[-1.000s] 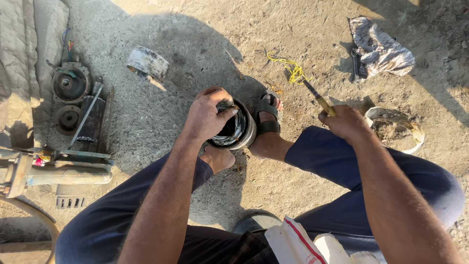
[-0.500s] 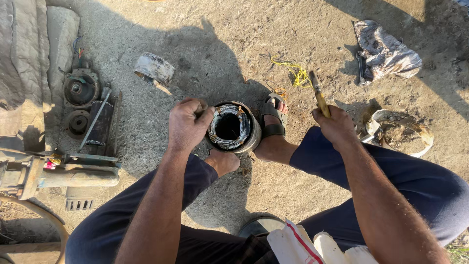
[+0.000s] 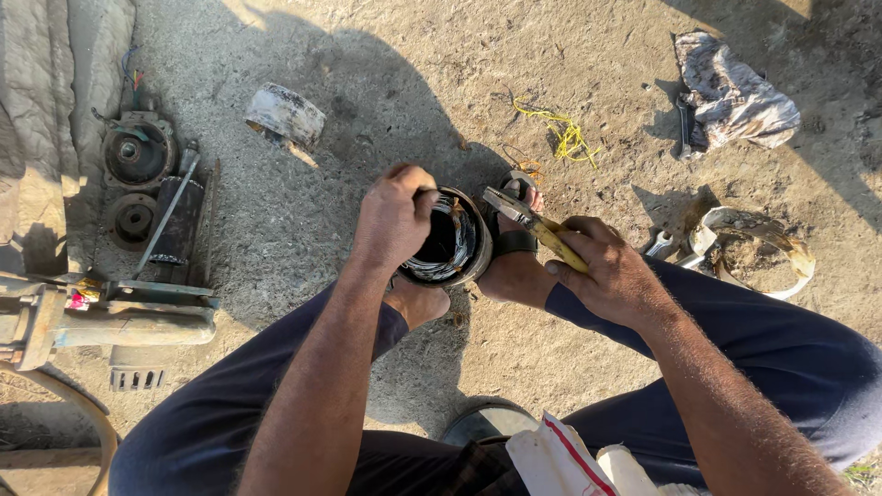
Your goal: The person sits on the ground and uses pliers to cut a coiled wire held in a cylindrical container. The person repeatedly cuts small sections of the wire and drops them onto the ground.
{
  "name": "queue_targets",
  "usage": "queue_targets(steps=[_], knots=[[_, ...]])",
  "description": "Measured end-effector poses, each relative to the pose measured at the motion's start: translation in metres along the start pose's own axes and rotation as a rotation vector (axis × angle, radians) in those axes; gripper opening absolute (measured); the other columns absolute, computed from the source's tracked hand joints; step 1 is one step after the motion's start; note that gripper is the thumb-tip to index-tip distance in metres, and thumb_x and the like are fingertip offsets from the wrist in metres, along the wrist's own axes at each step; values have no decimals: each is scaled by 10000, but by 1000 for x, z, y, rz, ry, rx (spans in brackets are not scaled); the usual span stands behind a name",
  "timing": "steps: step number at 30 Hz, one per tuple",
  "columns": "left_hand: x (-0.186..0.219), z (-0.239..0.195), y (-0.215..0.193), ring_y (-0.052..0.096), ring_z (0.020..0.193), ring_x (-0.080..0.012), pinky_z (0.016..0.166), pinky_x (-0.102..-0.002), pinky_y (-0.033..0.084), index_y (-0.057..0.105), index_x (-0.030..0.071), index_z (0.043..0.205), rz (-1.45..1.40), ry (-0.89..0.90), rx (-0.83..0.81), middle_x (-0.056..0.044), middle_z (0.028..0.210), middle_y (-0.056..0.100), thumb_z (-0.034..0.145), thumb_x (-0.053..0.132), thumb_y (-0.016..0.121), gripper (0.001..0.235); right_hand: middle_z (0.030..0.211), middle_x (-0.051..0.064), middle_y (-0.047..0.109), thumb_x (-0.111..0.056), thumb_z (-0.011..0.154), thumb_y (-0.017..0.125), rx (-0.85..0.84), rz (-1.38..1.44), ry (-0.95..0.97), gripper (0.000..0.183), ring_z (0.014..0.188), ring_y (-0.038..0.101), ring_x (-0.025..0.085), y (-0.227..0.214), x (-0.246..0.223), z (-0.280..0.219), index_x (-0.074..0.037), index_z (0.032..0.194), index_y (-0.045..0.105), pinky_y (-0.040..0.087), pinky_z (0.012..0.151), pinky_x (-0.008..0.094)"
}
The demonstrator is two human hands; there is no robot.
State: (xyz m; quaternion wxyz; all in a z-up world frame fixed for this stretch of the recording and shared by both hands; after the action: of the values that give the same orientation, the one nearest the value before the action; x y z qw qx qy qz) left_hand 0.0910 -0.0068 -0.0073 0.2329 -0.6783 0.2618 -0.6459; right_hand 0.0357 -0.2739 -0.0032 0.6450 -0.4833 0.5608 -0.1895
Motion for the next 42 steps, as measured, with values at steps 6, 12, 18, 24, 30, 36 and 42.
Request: queue_targets(steps=[6, 12, 18, 24, 30, 36, 42], knots=[[-6, -22, -20, 696, 1158, -253, 956, -375, 589, 688, 96, 1141, -202, 43, 117, -92, 1226, 692, 893, 93, 764, 260, 1298, 153, 607, -273, 858, 778, -18, -50, -29, 492, 1174, 629, 361, 4, -12, 0, -65, 1290, 665, 528, 982, 463], [6, -27, -2, 599, 1301, -270, 1028, -407, 579, 742, 193, 1195, -192, 127, 37, -91, 1354, 610, 866, 164, 826, 341, 1337, 107, 547, -381, 856, 752, -23, -309, -62, 486, 1269, 544, 321, 0, -35, 11, -151, 1277, 672, 438, 1059, 530], [23, -31, 8, 504, 1388, -321, 1177, -554, 374, 764, 236, 1203, 1, 262, 49, -72, 1397, 611, 872, 283, 820, 338, 1359, 69, 508, -438, 907, 682, -113, -505, -5, 442, 1304, 496, 279, -19, -22, 24, -215, 1287, 664, 386, 1091, 552], [25, -32, 7, 466, 1343, -389, 1093, -599, 349, 715, 182, 1205, 93, 240, 115, -152, 1379, 587, 867, 432, 797, 428, 1186, 31, 641, -510, 950, 636, -265, -630, 58, 438, 1163, 615, 207, -42, -6, 1, -215, 1268, 691, 503, 1037, 431], [16, -42, -28, 715, 1044, -290, 973, -480, 560, 633, 115, 1257, -56, 131, 324, -129, 1086, 710, 986, 516, 667, 486, 1099, 55, 718, -387, 861, 751, 111, -500, -65, 431, 943, 709, 225, -133, -8, -59, -141, 1215, 746, 618, 871, 373], [63, -60, -7, 672, 1095, -406, 921, -487, 556, 482, 135, 1461, 111, 286, 54, -250, 1199, 685, 866, 524, 816, 786, 1101, 143, 752, -324, 906, 765, 286, -544, -92, 396, 900, 756, 236, -200, -36, -107, -11, 1149, 749, 638, 786, 353], [37, -65, 51, 694, 1139, -378, 975, -475, 564, 232, 254, 1619, 473, -132, -283, -182, 1315, 662, 800, 476, 805, 1023, 1046, 170, 737, -298, 874, 779, 297, -535, -297, 394, 874, 745, 269, -222, -86, -123, 10, 1117, 749, 630, 762, 370]])
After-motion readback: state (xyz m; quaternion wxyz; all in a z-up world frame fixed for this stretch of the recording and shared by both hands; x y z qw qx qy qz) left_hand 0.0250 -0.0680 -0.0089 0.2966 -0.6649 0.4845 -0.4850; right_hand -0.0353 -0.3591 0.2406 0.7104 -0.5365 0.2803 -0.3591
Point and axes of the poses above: each hand's wrist, its own z-axis towards the middle knuckle, its own y-axis out of the palm, x = y × z, the point moved 10 cm from there along z, towards the middle knuckle
